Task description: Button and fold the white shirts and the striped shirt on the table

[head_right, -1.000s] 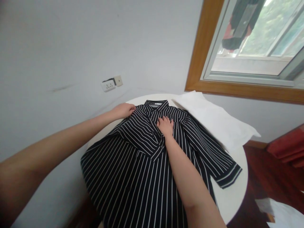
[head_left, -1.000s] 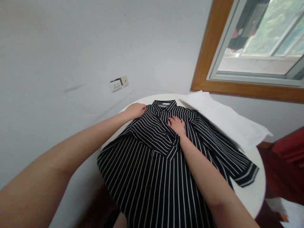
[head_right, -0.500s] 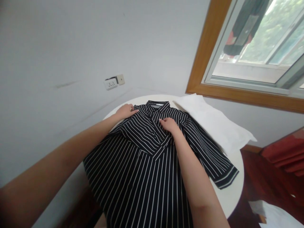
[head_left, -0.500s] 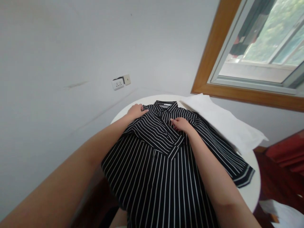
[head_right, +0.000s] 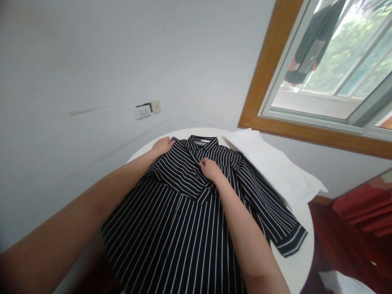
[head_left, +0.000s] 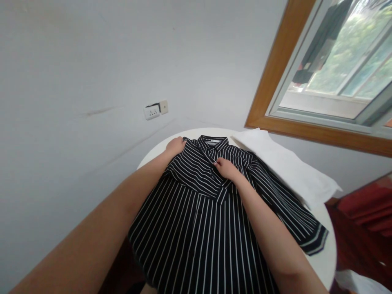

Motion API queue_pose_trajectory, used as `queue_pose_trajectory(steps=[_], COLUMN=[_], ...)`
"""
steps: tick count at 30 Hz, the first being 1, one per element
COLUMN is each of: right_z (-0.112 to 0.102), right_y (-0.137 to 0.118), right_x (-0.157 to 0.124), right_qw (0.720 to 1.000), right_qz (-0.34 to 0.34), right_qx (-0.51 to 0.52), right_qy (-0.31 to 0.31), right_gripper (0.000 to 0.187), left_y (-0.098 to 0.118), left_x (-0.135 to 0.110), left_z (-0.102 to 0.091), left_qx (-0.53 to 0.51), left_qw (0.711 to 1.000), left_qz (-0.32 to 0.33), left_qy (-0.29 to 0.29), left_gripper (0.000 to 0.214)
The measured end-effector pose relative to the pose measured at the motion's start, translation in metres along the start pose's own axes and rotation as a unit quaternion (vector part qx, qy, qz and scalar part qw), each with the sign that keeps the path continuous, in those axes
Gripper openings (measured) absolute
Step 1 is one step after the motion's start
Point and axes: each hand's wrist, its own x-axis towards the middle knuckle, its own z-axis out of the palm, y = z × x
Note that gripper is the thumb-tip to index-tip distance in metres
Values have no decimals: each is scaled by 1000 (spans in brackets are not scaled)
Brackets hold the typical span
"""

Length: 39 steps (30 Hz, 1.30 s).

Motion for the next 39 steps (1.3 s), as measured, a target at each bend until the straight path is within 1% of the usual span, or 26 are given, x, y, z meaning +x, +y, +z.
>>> queue_pose_trajectory(steps=[1,3,6,9,13,15,17,19,21,22,24,25,27,28,29,31,33,34,35,37,39], right_z=[5,12,17,20,29,33,36,36,36,36,37,37,38,38,37,33,29,28,28,32,38], right_y=[-2,-6,-9,-11,-14,-16,-17,-16,-15,-14,-12,-11,-9,-8,-7,-7,-10,-12,-14,-19,-22], right_x=[1,1,-1,-3,-6,-8,-9,-9,-9,-9,-8,-7,-6,-6,-6,-7,-10,-12,-14,-17,-19], right_qw=[1000,998,998,998,996,994,993,993,993,993,993,993,993,993,992,987,979,975,973,975,984], right_qz=[9,30,39,32,32,26,19,16,13,11,8,6,0,-4,-9,-21,-41,-59,-82,-123,-135], right_qx=[6,11,8,1,-22,-30,-30,-26,-18,-12,2,10,26,34,38,28,0,-14,-25,-41,-53], right_qy=[22,45,49,48,82,103,113,115,115,114,114,114,112,113,120,154,200,214,216,181,108], right_gripper=[25,28,33,32,34,36,36,32,27,26,26,26,28,29,30,32,34,35,36,38,46], left_y=[-6,-18,-33,-43,-47,-45,-39,-30,-21,-17,-13,-14,-18,-22,-25,-29,-29,-27,-24,-20,-18], left_x=[4,11,15,14,8,3,-5,-19,-37,-47,-66,-74,-86,-89,-91,-93,-93,-94,-95,-98,-100], left_z=[-2,-5,-7,-4,2,1,-4,-9,-11,-11,-5,0,11,15,18,21,19,17,15,11,11], left_qx=[-4,-4,1,10,43,47,47,51,52,48,39,40,49,53,57,58,57,57,56,52,48], left_qw=[1000,999,998,998,998,998,997,995,990,986,980,980,983,983,983,982,982,983,984,985,986], left_qz=[-19,-47,-62,-58,-35,-38,-44,-20,56,103,172,185,178,172,171,176,174,168,162,152,148], left_qy=[-2,-10,-3,11,19,20,41,84,118,121,91,59,-5,-26,-37,-36,-43,-49,-54,-58,-55], left_gripper=[41,39,40,42,45,49,51,51,48,48,51,53,59,61,63,65,68,71,73,77,77])
